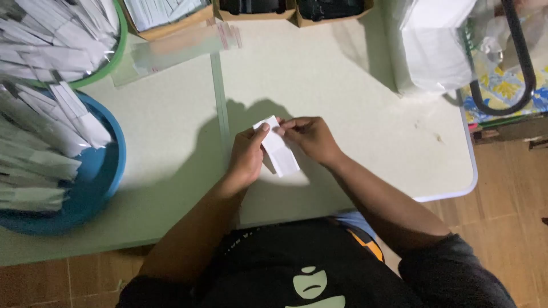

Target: Folding paper napkins and packing them into plastic sleeves along with plastic spoons.

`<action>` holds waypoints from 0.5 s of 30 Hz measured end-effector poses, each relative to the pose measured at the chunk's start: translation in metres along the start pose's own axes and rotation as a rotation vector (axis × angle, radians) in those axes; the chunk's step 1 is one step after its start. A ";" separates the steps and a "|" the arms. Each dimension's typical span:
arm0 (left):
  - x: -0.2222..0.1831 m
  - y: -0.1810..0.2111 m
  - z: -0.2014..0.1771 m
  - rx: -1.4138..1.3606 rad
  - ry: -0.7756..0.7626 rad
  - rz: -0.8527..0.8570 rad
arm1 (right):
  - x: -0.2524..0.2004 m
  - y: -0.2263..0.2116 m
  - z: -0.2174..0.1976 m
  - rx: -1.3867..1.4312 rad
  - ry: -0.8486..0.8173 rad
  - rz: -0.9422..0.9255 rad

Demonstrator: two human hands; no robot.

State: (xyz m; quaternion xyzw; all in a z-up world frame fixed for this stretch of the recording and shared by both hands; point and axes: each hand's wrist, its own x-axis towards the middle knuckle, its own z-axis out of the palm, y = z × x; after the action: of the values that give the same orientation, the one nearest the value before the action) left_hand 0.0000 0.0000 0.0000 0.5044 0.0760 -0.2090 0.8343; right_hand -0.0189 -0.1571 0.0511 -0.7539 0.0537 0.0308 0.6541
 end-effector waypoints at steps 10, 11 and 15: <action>0.005 0.045 0.003 -0.164 0.050 -0.218 | 0.263 -0.017 -0.031 -0.740 0.083 -0.732; 0.006 0.048 0.003 -0.235 0.081 -0.292 | 0.295 -0.009 -0.027 -0.780 0.094 -0.680; 0.013 0.048 0.001 -0.252 0.104 -0.375 | 0.426 0.057 -0.023 -1.787 0.029 -0.604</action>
State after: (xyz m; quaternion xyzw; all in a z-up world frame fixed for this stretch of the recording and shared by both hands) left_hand 0.0320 0.0148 0.0355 0.3833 0.2368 -0.3231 0.8322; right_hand 0.3964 -0.2055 -0.0510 -0.9584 -0.1794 -0.1195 -0.1869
